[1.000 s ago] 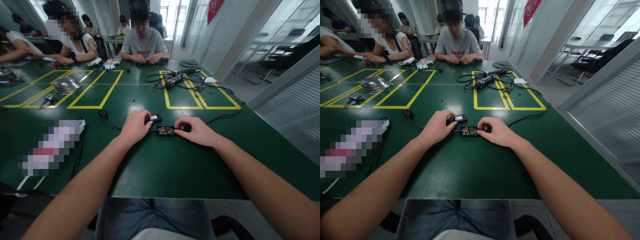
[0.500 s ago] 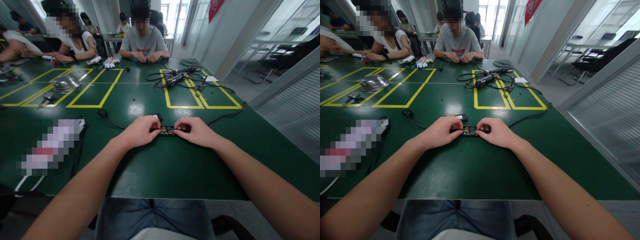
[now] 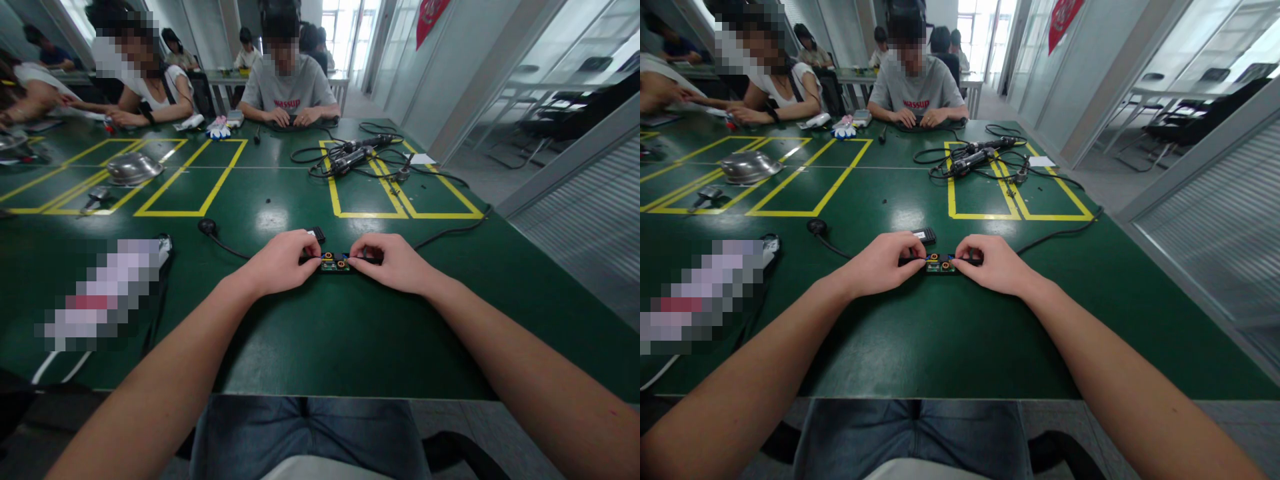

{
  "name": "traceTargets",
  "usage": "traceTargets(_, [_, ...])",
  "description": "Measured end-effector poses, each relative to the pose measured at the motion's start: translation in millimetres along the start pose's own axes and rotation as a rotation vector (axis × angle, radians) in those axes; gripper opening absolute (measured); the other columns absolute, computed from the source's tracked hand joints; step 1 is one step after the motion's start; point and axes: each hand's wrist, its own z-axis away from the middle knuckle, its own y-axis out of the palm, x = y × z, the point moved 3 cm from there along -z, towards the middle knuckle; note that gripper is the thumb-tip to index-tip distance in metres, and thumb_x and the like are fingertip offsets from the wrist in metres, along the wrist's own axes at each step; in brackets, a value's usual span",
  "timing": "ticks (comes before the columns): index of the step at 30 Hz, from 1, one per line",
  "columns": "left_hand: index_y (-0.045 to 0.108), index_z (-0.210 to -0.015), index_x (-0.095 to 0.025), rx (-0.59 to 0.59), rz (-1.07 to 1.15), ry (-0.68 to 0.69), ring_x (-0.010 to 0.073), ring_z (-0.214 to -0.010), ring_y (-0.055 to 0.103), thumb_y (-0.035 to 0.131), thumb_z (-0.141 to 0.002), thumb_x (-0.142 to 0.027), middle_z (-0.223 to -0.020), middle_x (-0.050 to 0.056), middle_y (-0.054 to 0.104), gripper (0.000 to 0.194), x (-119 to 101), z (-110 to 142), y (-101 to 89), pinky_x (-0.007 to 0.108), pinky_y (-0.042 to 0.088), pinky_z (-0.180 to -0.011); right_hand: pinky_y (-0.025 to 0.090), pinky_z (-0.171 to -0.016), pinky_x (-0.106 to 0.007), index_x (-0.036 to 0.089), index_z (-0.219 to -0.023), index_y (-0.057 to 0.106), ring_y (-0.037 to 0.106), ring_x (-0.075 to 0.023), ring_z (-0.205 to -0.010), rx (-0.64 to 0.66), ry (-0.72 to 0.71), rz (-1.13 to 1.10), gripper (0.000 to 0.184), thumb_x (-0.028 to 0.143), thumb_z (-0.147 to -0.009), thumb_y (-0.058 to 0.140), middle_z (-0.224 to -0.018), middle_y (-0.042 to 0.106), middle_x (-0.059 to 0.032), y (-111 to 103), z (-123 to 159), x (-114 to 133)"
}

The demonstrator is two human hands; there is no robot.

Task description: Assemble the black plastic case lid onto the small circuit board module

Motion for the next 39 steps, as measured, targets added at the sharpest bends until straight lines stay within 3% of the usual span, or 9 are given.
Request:
traceTargets(5, [0.079, -0.099, -0.021, -0.007, 0.032, 0.015, 0.0199, -0.08, 0.071, 0.071, -0.096, -0.014, -0.093, 0.004, 0.077, 0.011, 2.7, 0.4, 0.0, 0.038, 0.061, -0.087, 0.05, -0.067, -0.035, 0.024, -0.093, 0.076, 0.063, -0.021, -0.07, 0.049, 0.014, -0.027, 0.007, 0.029, -0.094, 0.07, -0.079, 0.075, -0.0028, -3.0, 0.9, -2.3])
traceTargets(12, [0.082, -0.097, -0.021, 0.004, -0.019, 0.008, 0.0202, -0.081, 0.07, 0.075, -0.098, -0.016, -0.091, 0.003, 0.077, 0.009, 7.2, -0.8, -0.7, 0.037, 0.057, -0.085, 0.057, -0.081, -0.039, 0.025, -0.086, 0.074, 0.07, -0.0239, -0.082, 0.045, 0.005, -0.081, 0.012, 0.033, -0.095, 0.072, -0.087, 0.079, -0.0056, -3.1, -1.8, -6.6])
traceTargets(18, [0.085, -0.097, -0.021, 0.028, -0.134, 0.053, 0.0265, -0.098, 0.072, 0.073, -0.101, -0.019, -0.103, 0.008, 0.079, 0.013, 6.3, -2.6, -3.5, 0.042, 0.056, -0.095, 0.058, -0.079, -0.038, 0.024, -0.087, 0.075, 0.071, -0.0239, -0.082, 0.058, 0.04, -0.095, 0.014, 0.035, -0.096, 0.073, -0.087, 0.08, -0.0055, -2.4, -2.5, -6.9])
traceTargets(22, [0.086, -0.097, -0.022, 0.037, -0.159, 0.042, 0.0284, -0.099, 0.071, 0.071, -0.102, -0.021, -0.103, 0.009, 0.079, 0.015, 3.9, -3.7, -3.4, 0.045, 0.057, -0.097, 0.058, -0.078, -0.038, 0.025, -0.087, 0.074, 0.07, -0.0238, -0.082, 0.057, 0.039, -0.09, 0.014, 0.035, -0.096, 0.073, -0.087, 0.08, -0.0053, -2.2, -2.7, -7.9])
traceTargets(31, [0.079, -0.089, -0.022, 0.032, -0.153, 0.062, 0.0292, -0.099, 0.07, 0.071, -0.093, -0.019, -0.099, 0.008, 0.077, 0.009, 0.9, -1.6, -6.0, 0.045, 0.058, -0.096, 0.058, -0.078, -0.039, 0.025, -0.088, 0.074, 0.069, -0.0239, -0.08, 0.017, 0.003, -0.084, 0.011, 0.033, -0.096, 0.071, -0.086, 0.079, -0.005, 4.8, -1.8, -1.8])
traceTargets(39, [0.076, -0.089, -0.022, -0.008, -0.137, 0.055, 0.0327, -0.113, 0.066, 0.073, -0.089, -0.019, -0.114, 0.011, 0.074, 0.004, 0.1, 0.5, -7.3, 0.052, 0.058, -0.105, 0.059, -0.082, -0.041, 0.024, -0.09, 0.079, 0.071, -0.0248, -0.081, 0.0, -0.015, -0.006, 0.013, 0.032, -0.097, 0.073, -0.089, 0.082, -0.0065, 3.6, -1.8, -1.9])
